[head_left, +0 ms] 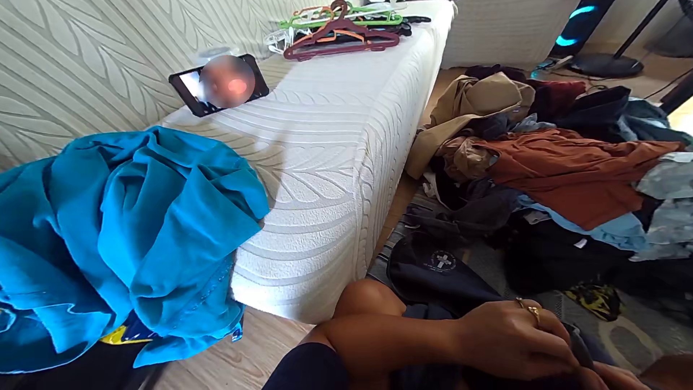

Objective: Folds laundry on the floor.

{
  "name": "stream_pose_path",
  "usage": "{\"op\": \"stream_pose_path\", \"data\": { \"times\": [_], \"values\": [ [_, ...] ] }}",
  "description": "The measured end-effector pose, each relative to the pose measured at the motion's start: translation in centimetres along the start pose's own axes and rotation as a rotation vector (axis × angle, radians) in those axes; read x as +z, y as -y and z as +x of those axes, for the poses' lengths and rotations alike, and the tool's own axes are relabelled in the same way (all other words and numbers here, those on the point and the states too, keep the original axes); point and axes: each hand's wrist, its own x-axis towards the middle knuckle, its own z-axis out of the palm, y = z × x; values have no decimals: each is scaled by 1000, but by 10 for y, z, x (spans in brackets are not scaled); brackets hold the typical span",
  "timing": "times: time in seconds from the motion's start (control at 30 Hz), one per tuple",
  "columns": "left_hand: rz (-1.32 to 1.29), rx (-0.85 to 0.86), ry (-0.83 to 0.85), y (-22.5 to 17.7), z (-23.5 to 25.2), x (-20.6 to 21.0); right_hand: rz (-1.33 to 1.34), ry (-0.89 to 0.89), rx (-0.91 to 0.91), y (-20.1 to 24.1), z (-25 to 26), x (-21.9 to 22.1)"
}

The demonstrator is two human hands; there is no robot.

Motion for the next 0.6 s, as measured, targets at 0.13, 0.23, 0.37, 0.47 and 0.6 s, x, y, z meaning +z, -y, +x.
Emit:
{"op": "stream_pose_path", "data": {
  "times": [0.13, 0.23, 0.37, 0.47, 0.6],
  "values": [
    [-43, -76, 73, 3, 0, -5, -45, -14, 23, -2, -1, 2],
    [17, 22, 19, 1, -1, -3, -20, 24, -5, -3, 1, 0],
    [48, 116, -51, -2, 1, 1, 8, 51, -43, 0, 5, -4],
    [49, 87, -59, -1, 0, 0, 4, 48, -34, 1, 4, -5],
    [29, 84, -19, 1, 0, 0, 17, 89, 5, 2, 5, -5]
  ]
}}
